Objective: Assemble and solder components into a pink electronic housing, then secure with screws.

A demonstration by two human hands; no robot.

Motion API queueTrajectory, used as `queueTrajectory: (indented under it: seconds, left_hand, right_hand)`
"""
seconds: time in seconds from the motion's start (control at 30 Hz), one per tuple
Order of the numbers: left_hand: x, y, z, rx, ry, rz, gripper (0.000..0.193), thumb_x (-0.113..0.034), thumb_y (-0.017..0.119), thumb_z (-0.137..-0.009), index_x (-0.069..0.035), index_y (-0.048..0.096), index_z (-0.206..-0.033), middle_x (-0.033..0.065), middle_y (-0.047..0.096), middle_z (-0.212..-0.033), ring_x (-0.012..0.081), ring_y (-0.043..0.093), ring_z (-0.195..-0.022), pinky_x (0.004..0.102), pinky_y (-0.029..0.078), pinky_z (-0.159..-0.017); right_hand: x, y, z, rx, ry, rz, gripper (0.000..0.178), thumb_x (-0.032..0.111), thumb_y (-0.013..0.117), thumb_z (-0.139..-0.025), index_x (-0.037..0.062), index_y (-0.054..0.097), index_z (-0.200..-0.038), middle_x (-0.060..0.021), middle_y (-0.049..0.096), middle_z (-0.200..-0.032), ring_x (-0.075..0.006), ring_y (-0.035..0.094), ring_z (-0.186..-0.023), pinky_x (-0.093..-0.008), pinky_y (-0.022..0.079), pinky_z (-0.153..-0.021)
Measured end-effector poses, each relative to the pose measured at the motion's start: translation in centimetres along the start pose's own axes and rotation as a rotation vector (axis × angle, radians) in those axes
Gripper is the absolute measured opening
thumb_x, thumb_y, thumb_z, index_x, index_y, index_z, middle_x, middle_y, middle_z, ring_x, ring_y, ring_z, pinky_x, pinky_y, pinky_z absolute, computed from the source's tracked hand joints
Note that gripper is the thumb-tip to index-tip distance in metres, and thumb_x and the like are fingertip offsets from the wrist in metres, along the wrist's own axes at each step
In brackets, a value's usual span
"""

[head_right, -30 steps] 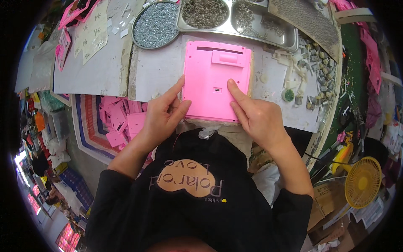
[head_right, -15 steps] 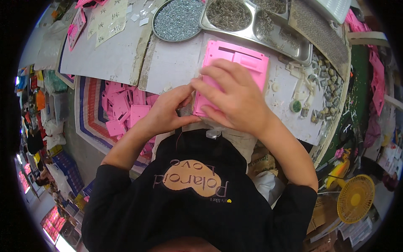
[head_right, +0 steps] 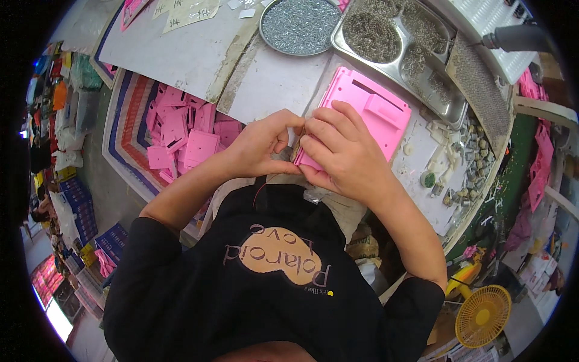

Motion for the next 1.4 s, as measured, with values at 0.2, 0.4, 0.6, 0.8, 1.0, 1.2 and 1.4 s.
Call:
queueTrajectory:
  seconds: [0.2, 0.4, 0.6, 0.8, 1.0, 1.2, 1.4]
  left_hand:
    - [-0.3, 0.2, -0.2, 0.001, 0.002, -0.053, 0.073, -0.028, 0.09, -0.07, -0.01, 0.052, -0.129, 0.0087, 0.06, -0.111, 0.0246, 0.061, -0.074, 0.0378, 0.052, -0.07]
    - [0.3, 0.0, -0.2, 0.036, 0.005, -0.021, 0.075, -0.022, 0.088, -0.072, -0.01, 0.048, -0.134, 0.0096, 0.059, -0.113, 0.0232, 0.062, -0.075, 0.0363, 0.053, -0.069]
    - [-0.6, -4.4, -1.3, 0.169, -0.028, 0.175, 0.051, -0.014, 0.079, -0.081, -0.009, 0.063, -0.129, 0.0017, 0.061, -0.095, 0.0129, 0.056, -0.073, 0.0281, 0.048, -0.065]
    - [-1.5, -14.3, -9.1, -0.561, 0.233, -0.799, 0.021, -0.022, 0.074, -0.084, -0.009, 0.075, -0.1, 0.0035, 0.067, -0.092, 0.0236, 0.062, -0.094, 0.0382, 0.049, -0.082]
    - [0.6, -13.1, -11.8, -0.37, 0.13, -0.862, 0.015, -0.023, 0.069, -0.086, -0.009, 0.074, -0.086, 0.0062, 0.067, -0.088, 0.0289, 0.063, -0.093, 0.0436, 0.046, -0.083]
    - [1.4, -13.1, -11.6, -0.443, 0.105, -0.745, 0.015, -0.022, 0.071, -0.086, -0.007, 0.068, -0.082, 0.0062, 0.066, -0.084, 0.029, 0.062, -0.088, 0.0447, 0.045, -0.079]
    - [0.3, -11.9, -12.2, -0.515, 0.216, -0.79, 0.017, -0.02, 0.069, -0.09, -0.005, 0.064, -0.085, 0.0102, 0.063, -0.083, 0.0331, 0.06, -0.081, 0.045, 0.044, -0.075]
  right_hand:
    - [0.4, 0.0, 0.0, -0.057, -0.04, -0.018, 0.038, 0.019, 0.081, -0.065, 0.0031, 0.066, -0.097, -0.0101, 0.063, -0.114, -0.0315, 0.057, -0.113, -0.0512, 0.045, -0.108]
    - [0.2, 1.0, -1.4, 0.019, 0.064, 0.013, 0.037, 0.019, 0.081, -0.063, 0.0044, 0.064, -0.093, -0.0089, 0.062, -0.105, -0.031, 0.055, -0.108, -0.0443, 0.048, -0.098]
    - [-0.1, 0.9, -1.1, -0.003, 0.079, 0.04, 0.041, 0.02, 0.081, -0.065, 0.0052, 0.063, -0.1, -0.01, 0.06, -0.106, -0.0322, 0.054, -0.109, -0.0428, 0.048, -0.097]
    - [-1.0, -1.8, -1.6, -0.078, 0.121, -0.199, 0.041, 0.021, 0.081, -0.073, 0.0046, 0.065, -0.107, -0.0136, 0.06, -0.109, -0.0356, 0.055, -0.116, -0.044, 0.048, -0.098]
    - [-8.6, -4.2, -9.7, -0.142, 0.127, 0.321, 0.014, 0.01, 0.071, -0.078, 0.0043, 0.073, -0.09, -0.0104, 0.068, -0.101, -0.0308, 0.059, -0.111, -0.0464, 0.048, -0.096]
    - [-14.1, 0.5, -14.8, 0.134, 0.17, 0.565, 0.015, 0.013, 0.064, -0.082, 0.0082, 0.078, -0.087, -0.0088, 0.071, -0.104, -0.0282, 0.059, -0.109, -0.0434, 0.047, -0.092]
    - [-15.3, 1.1, -15.7, 0.1, 0.195, 0.562, 0.018, 0.018, 0.063, -0.084, 0.0079, 0.077, -0.088, -0.0083, 0.072, -0.103, -0.0271, 0.06, -0.109, -0.0453, 0.044, -0.095]
Point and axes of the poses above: each hand's wrist, its own z-axis away from the middle knuckle, its own y-axis out of the palm, x = y × z, the point moved 7 cm from there along -z, towards the middle knuckle
